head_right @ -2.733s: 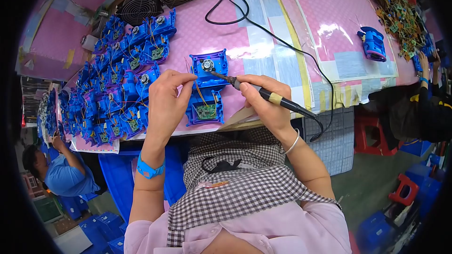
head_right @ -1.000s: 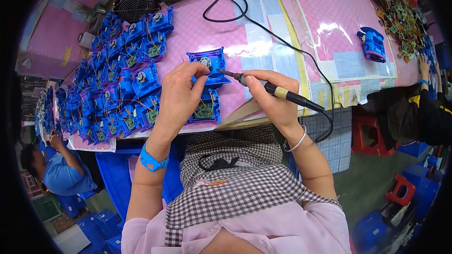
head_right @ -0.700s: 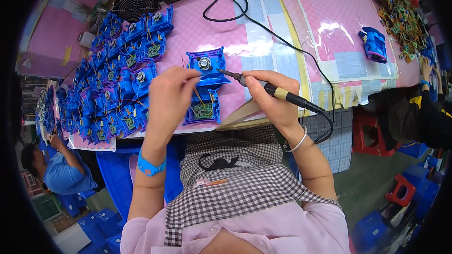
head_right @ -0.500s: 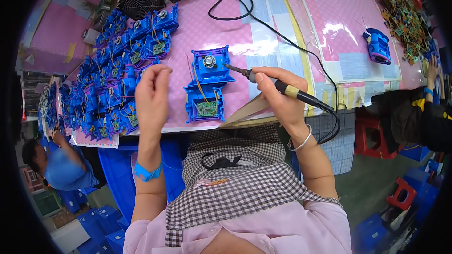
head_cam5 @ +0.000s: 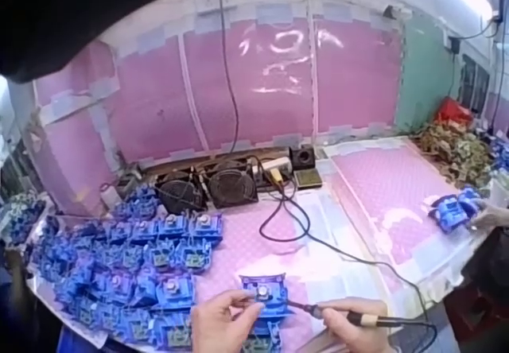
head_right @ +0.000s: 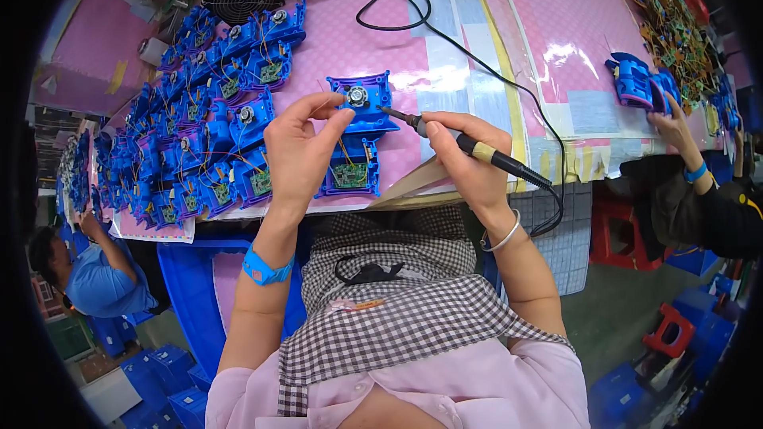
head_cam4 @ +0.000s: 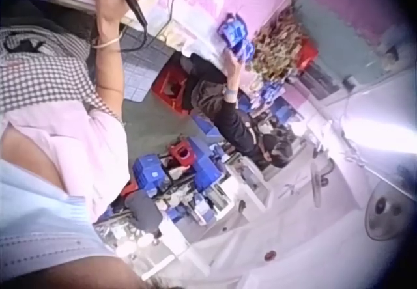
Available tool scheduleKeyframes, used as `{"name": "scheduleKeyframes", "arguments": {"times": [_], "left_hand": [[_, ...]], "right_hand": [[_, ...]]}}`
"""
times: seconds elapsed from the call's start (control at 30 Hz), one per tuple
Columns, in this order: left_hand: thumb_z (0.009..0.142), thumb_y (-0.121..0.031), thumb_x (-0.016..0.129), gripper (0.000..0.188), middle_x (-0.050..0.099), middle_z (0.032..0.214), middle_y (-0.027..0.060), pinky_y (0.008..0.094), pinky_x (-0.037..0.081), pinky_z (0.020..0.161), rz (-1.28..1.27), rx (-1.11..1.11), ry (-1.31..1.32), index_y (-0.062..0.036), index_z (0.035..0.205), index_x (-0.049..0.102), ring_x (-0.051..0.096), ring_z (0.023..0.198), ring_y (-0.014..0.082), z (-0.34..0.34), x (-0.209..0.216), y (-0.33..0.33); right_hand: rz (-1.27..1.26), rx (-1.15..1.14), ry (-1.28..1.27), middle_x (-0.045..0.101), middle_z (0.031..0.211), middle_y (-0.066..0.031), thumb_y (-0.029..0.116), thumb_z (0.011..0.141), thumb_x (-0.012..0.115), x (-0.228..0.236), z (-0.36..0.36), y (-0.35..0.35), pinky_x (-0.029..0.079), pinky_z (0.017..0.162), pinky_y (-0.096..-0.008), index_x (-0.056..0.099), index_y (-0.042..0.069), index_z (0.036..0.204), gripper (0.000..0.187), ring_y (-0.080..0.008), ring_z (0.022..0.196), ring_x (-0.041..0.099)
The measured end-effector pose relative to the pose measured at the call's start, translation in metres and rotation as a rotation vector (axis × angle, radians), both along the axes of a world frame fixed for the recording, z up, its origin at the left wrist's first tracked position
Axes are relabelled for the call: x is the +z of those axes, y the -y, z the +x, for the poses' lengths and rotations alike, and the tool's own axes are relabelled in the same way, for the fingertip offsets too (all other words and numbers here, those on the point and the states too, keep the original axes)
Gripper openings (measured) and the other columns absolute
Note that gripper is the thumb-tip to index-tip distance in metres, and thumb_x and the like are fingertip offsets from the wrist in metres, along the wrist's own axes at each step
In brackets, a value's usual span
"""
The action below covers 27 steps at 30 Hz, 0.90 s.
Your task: Soldering wires onto small blue cooling fans at a factory workbench.
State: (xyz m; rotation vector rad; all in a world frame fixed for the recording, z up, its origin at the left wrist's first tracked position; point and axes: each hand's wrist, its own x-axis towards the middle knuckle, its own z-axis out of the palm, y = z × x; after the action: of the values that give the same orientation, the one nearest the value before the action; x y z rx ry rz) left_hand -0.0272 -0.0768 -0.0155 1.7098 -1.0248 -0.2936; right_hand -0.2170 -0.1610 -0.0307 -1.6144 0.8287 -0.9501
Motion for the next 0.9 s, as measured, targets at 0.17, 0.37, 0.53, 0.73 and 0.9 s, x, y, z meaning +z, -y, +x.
{"name": "scheduleKeyframes", "arguments": {"times": [0.17,0.37,0.53,0.73,0.9], "left_hand": [[0.077,-0.009,0.071,0.015,0.069,0.081,0.0116,0.0306,0.047,0.057,0.142,-0.144,0.291,-0.0010,0.090,0.071,0.064,0.067,0.0197,0.0058,-0.0077,0.0043],[0.078,-0.010,0.070,0.013,0.068,0.079,0.0117,0.0313,0.047,0.057,0.218,-0.166,0.306,-0.0034,0.089,0.072,0.065,0.067,0.0223,0.0029,-0.0079,0.0067],[0.078,-0.012,0.067,0.011,0.066,0.079,0.0150,0.0398,0.050,0.064,0.238,-0.139,0.256,-0.0038,0.085,0.071,0.064,0.071,0.0316,0.0001,-0.0074,0.0072],[0.078,-0.012,0.068,0.011,0.066,0.080,0.0148,0.0402,0.050,0.064,0.251,-0.130,0.265,-0.0045,0.085,0.071,0.064,0.071,0.0317,-0.0007,-0.0081,0.0081],[0.078,-0.013,0.068,0.011,0.066,0.080,0.0147,0.0402,0.050,0.063,0.254,-0.125,0.264,-0.0046,0.085,0.071,0.064,0.070,0.0312,-0.0012,-0.0078,0.0089]], "right_hand": [[-0.005,-0.003,0.011,0.065,0.073,-0.0077,0.007,0.087,0.062,0.0005,-0.0007,-0.0004,0.045,0.052,-0.0203,0.068,-0.004,0.100,0.018,-0.0087,0.057,0.058],[-0.002,-0.008,0.033,0.065,0.073,-0.0081,0.006,0.087,0.062,-0.0006,-0.0004,0.0012,0.046,0.052,-0.0204,0.068,-0.004,0.100,0.017,-0.0088,0.057,0.058],[-0.016,-0.014,0.020,0.065,0.073,-0.0076,0.006,0.087,0.062,-0.0030,-0.0028,0.0030,0.045,0.052,-0.0204,0.068,-0.003,0.100,0.017,-0.0087,0.058,0.057],[-0.008,-0.009,0.020,0.065,0.074,-0.0070,0.006,0.087,0.062,-0.0027,-0.0036,0.0028,0.045,0.052,-0.0203,0.069,-0.003,0.100,0.017,-0.0084,0.058,0.058],[0.000,-0.008,0.013,0.065,0.073,-0.0069,0.007,0.087,0.063,-0.0025,-0.0034,0.0027,0.045,0.052,-0.0205,0.069,-0.003,0.100,0.017,-0.0084,0.058,0.058]]}}
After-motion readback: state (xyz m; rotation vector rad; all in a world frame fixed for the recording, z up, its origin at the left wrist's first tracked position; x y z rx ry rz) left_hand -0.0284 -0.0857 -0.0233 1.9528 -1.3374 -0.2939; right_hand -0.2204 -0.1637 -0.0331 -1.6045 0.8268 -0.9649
